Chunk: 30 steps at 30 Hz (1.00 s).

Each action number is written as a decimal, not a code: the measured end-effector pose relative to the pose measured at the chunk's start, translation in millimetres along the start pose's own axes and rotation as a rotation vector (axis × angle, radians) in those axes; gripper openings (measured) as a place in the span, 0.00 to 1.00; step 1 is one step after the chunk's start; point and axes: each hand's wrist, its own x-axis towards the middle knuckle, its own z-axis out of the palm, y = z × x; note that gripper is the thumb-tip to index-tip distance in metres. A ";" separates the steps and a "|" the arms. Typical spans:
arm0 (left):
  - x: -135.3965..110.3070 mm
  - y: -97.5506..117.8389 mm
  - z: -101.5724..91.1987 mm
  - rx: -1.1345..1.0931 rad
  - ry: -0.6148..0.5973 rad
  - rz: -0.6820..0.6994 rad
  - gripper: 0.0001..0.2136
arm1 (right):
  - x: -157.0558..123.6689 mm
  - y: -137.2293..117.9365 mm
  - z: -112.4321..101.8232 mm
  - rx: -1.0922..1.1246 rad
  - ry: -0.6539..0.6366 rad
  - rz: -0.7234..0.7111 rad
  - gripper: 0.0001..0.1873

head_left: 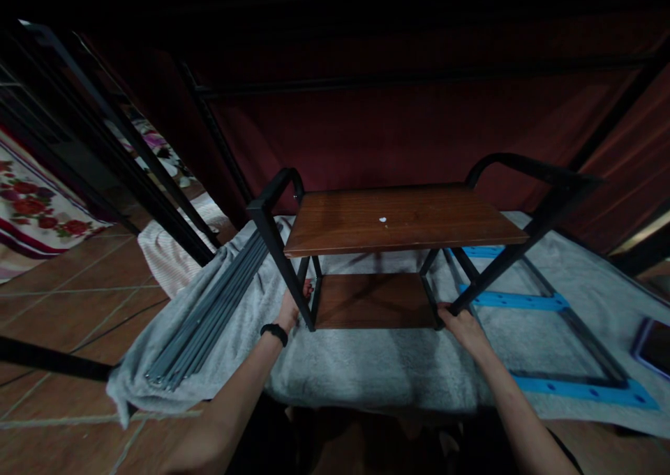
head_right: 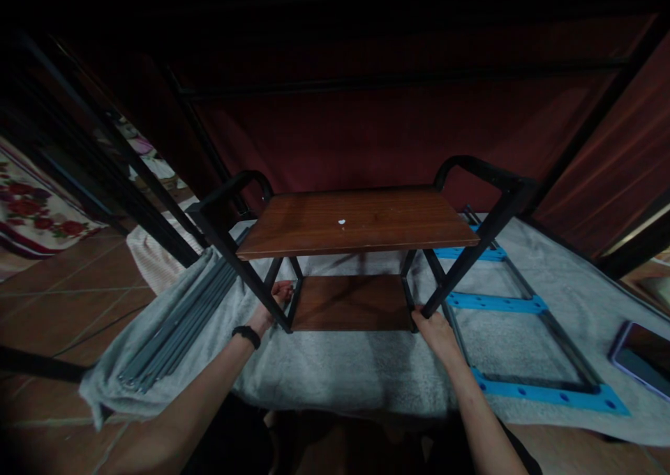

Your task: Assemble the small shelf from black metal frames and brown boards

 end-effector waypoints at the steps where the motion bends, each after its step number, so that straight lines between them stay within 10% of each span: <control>1: -8.8 1.3 -4.6 -0.009 -0.004 -0.005 0.17 | 1.2 2.3 0.6 0.020 0.000 -0.009 0.28; 12: -87.5 3.3 -28.1 0.341 -0.181 0.077 0.10 | -5.9 8.3 1.0 0.279 -0.032 -0.061 0.35; 30: -108.6 7.6 -3.0 0.820 0.029 0.141 0.15 | -2.7 4.7 4.0 0.214 -0.058 -0.172 0.21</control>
